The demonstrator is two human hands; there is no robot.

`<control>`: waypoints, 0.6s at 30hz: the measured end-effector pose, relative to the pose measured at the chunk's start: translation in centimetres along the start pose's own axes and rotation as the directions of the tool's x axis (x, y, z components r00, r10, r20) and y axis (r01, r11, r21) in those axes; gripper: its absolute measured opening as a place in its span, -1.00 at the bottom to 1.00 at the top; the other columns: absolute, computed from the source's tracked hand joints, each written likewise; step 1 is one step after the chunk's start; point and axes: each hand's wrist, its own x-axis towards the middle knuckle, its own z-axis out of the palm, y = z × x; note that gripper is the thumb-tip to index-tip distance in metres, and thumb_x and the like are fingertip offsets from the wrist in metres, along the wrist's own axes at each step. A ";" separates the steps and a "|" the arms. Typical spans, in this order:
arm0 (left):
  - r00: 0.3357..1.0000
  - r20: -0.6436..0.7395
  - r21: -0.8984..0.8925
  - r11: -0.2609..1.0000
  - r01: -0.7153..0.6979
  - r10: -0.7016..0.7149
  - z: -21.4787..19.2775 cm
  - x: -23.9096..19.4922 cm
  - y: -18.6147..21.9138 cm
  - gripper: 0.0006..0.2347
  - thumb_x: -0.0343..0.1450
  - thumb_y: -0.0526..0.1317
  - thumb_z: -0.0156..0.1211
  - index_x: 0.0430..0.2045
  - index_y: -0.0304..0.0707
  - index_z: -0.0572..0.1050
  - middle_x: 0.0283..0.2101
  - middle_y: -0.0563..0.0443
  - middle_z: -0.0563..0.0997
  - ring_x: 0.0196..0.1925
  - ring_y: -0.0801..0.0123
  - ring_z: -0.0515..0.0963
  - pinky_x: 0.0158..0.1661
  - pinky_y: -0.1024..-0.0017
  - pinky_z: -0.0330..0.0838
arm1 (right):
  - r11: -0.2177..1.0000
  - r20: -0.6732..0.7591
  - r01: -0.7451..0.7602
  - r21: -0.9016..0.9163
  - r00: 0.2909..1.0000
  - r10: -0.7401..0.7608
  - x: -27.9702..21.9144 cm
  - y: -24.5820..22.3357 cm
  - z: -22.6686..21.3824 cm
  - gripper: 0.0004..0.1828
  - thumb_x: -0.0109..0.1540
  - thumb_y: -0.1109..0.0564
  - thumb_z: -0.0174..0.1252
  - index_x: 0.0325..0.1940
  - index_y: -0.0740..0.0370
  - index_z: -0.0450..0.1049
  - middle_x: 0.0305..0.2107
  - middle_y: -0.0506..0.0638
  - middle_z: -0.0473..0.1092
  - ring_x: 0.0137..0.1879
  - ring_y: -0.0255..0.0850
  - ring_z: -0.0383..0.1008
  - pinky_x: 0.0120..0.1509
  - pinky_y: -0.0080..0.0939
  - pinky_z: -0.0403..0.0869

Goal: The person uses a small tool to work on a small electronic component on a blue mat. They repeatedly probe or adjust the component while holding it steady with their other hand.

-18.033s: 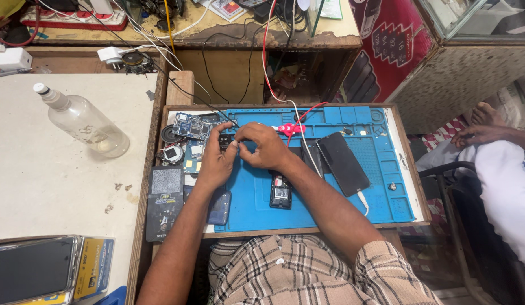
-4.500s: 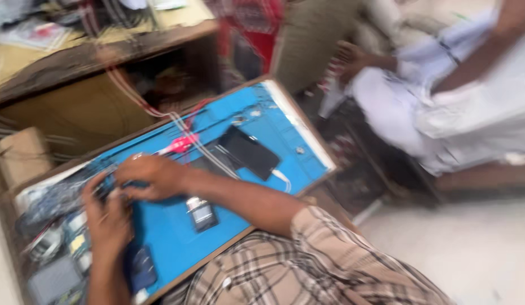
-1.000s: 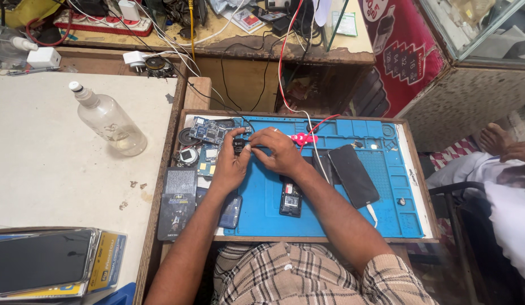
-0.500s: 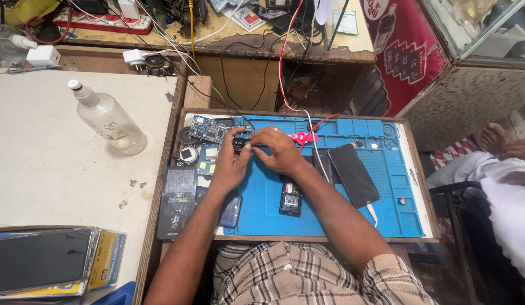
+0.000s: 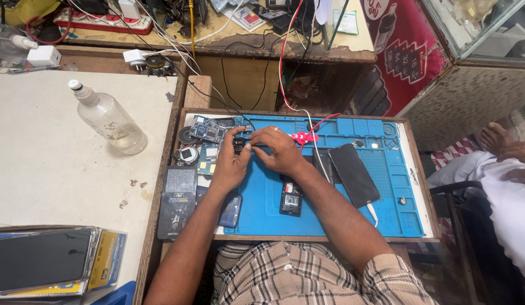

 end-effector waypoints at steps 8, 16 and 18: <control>1.000 0.010 -0.006 1.000 -0.002 0.002 0.0 0.0 -0.2 -0.60 0.52 -0.17 0.07 0.23 -0.33 0.24 -0.01 -0.19 0.53 -0.19 0.38 0.60 -0.23 0.41 0.54 | 1.000 0.002 -0.005 -0.001 1.000 0.005 0.0 0.0 0.1 -0.81 0.14 0.27 0.34 -0.19 0.22 0.52 -0.14 0.01 0.53 0.03 -0.06 0.56 0.14 -0.07 0.50; 1.000 0.009 0.020 1.000 -0.001 0.001 0.0 0.0 -0.3 -0.59 0.52 -0.15 0.08 0.24 -0.33 0.25 -0.04 -0.19 0.53 -0.19 0.37 0.60 -0.22 0.40 0.54 | 1.000 0.007 -0.009 -0.014 1.000 0.009 -0.1 0.1 0.1 -0.82 0.14 0.27 0.34 -0.20 0.22 0.52 -0.14 0.00 0.53 0.04 -0.07 0.56 0.15 -0.07 0.50; 1.000 0.009 0.011 1.000 0.013 -0.013 0.0 0.0 -0.2 -0.59 0.52 -0.16 0.08 0.23 -0.33 0.25 -0.06 -0.18 0.54 -0.22 0.38 0.60 -0.23 0.41 0.54 | 1.000 0.006 -0.008 -0.006 1.000 0.008 -0.1 0.1 0.1 -0.82 0.14 0.27 0.34 -0.19 0.22 0.52 -0.14 0.01 0.54 0.04 -0.06 0.56 0.15 -0.07 0.49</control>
